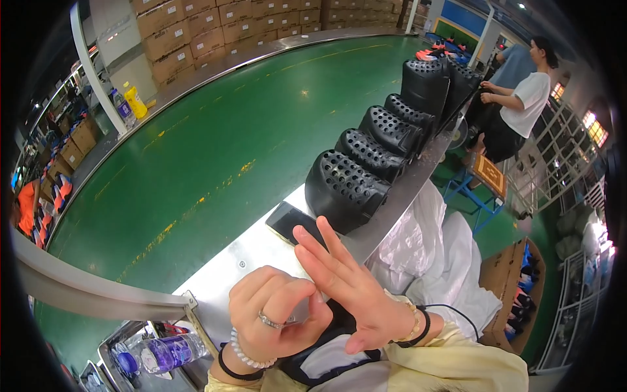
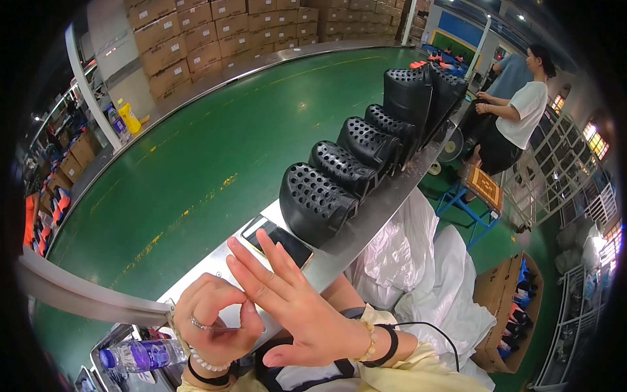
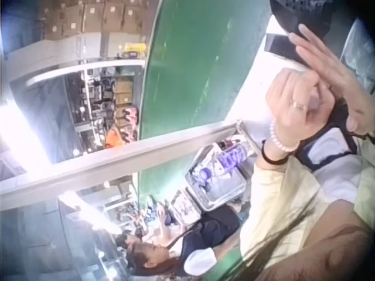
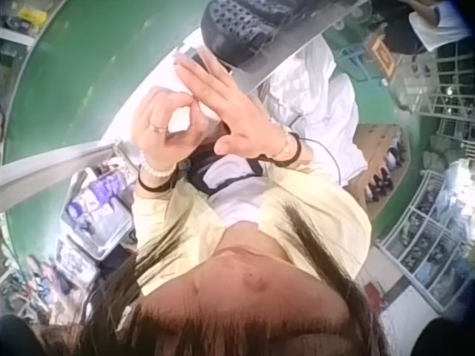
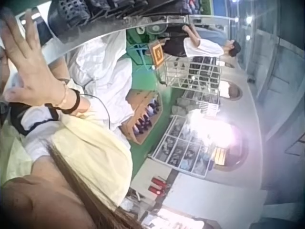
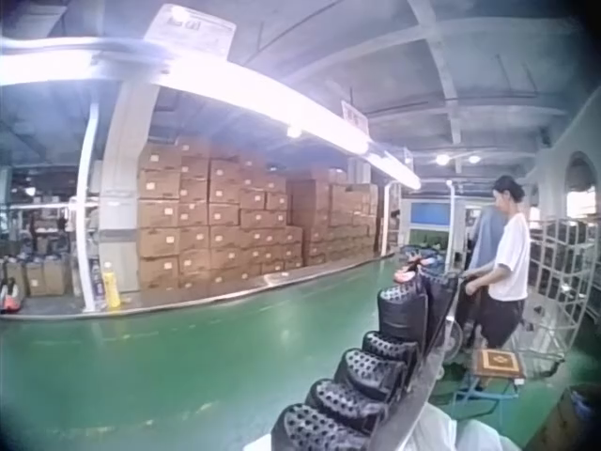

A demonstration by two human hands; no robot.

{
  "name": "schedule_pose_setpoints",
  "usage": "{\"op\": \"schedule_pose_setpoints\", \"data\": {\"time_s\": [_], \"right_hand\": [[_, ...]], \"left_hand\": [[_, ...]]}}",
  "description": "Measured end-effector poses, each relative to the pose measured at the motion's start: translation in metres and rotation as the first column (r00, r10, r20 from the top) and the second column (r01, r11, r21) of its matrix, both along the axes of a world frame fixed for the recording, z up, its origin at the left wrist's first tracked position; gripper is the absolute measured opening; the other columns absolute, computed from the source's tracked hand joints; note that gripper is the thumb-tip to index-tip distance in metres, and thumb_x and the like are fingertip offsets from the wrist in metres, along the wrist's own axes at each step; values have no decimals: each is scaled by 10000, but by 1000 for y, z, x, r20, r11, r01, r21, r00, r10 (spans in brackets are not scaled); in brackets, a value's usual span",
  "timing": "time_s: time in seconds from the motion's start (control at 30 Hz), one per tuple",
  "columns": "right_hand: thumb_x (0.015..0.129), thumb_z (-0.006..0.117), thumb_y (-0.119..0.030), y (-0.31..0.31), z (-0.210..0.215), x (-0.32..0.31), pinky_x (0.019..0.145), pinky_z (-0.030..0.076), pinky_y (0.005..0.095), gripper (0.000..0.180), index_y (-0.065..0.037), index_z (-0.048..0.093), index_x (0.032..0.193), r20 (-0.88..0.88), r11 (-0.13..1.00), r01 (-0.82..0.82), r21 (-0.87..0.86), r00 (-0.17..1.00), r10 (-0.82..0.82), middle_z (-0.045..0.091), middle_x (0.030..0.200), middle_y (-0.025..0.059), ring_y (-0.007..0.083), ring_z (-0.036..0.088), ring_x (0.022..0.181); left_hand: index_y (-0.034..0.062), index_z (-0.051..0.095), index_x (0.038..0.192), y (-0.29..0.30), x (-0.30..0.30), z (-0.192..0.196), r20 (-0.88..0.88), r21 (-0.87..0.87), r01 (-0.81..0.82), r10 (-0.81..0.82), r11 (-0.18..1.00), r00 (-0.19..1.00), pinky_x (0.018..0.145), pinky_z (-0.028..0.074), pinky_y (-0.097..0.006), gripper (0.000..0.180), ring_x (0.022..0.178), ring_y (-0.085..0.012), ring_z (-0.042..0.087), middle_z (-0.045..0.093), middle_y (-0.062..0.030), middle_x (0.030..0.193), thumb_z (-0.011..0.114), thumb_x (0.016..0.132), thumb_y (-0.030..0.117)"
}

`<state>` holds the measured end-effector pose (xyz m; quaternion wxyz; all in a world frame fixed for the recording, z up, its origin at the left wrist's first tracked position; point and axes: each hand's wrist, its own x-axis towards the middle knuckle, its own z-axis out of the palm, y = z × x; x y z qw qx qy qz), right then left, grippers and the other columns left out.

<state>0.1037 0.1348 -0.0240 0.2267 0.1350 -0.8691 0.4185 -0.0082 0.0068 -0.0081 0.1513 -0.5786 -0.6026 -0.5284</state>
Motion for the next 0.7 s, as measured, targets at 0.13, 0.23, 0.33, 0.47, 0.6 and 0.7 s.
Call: {"op": "schedule_pose_setpoints", "data": {"time_s": [0.13,0.23,0.33,0.47,0.6,0.7], "right_hand": [[829,382,-737,-4,-2,-2,1095,69,566,1021,30,187,1474,-18,998,-6,-61,1000,5,138,1538,230,454,24,1417],[822,359,-758,-5,-3,-2,1100,54,563,1041,41,192,1469,-27,995,-5,-98,1000,2,147,1530,245,465,22,1412],[815,333,-776,-8,-5,-4,1102,37,562,1060,51,196,1464,-49,991,-12,-130,999,6,154,1521,266,473,20,1409],[805,296,-800,-10,-5,-6,1103,12,558,1089,57,175,1465,-78,981,-59,-184,996,46,137,1514,290,467,8,1411],[783,282,-828,-4,-1,-6,1102,-15,558,1133,58,126,1472,-89,972,-147,-185,987,133,100,1521,289,457,-1,1415],[753,256,-862,-4,0,-5,1099,-48,558,1182,58,84,1475,-38,943,-192,-273,981,189,68,1529,277,446,1,1418]], "left_hand": [[41,589,770,0,-5,-2,147,22,93,-95,995,984,446,394,-270,218,489,-192,520,552,-42,599,657,580,-42],[18,597,764,3,-4,-8,321,87,184,-202,979,925,475,410,-255,182,510,-182,549,561,-54,608,652,604,-49],[-1,601,768,1,-5,-7,419,74,236,-245,969,874,508,427,-248,152,539,-167,571,573,-67,620,646,631,-51],[-9,603,771,0,-6,-10,518,105,301,-311,948,797,526,434,-249,132,568,-156,580,589,-73,638,642,652,-50],[-9,612,783,1,-5,-11,617,170,328,-360,929,700,538,443,-249,133,602,-159,596,617,-88,673,656,666,-55],[0,620,797,0,-7,-4,494,122,331,-346,936,798,539,448,-253,160,603,-168,600,630,-80,687,685,660,-49]]}}
